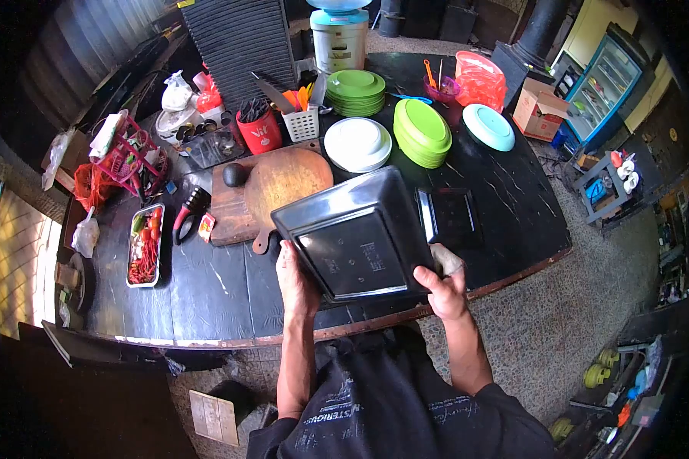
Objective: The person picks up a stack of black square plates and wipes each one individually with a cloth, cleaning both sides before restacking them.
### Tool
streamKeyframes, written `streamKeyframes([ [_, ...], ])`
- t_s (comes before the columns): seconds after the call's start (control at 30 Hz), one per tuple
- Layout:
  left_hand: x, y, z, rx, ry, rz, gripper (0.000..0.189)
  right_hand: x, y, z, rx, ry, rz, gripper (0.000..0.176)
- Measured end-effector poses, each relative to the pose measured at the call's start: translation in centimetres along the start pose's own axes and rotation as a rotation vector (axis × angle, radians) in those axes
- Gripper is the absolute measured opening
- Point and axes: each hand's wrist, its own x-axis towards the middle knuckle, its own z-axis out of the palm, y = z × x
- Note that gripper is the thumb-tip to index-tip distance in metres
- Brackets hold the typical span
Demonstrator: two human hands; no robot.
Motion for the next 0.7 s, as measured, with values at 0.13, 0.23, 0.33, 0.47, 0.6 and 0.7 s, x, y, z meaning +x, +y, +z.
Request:
streamKeyframes([
  [0.13,0.2,0.5,-0.1,0.032,-0.155,0.003,0.033,-0.4,0.2,1.3,0.35,0.255,0.132,0.025],
  [0.23,-0.3,0.4,1.0,0.191,-0.146,-0.108,0.058,-1.4,1.4,0.9,0.273,0.312,0.072,0.022],
  [0.33,-0.4,0.0,0.8,0.256,-0.211,-0.166,0.077,-1.5,0.1,0.1,-0.406,0.109,-0.318,0.013],
  [0.47,-0.4,1.2,-0.5,-0.331,-0.317,-0.408,0.084,-1.5,-1.9,1.4,-0.711,-0.139,-0.519,0.033],
  [0.6,0.3,2.0,-1.8,-0.475,-0.042,-0.383,0.052,-1.2,-1.4,1.3,-0.913,-0.357,-0.566,0.037],
  [0.7,0.3,1.7,-1.3,-0.281,0.141,-0.348,0.035,-1.1,-1.2,1.9,-0.919,-0.463,-0.349,0.048],
])
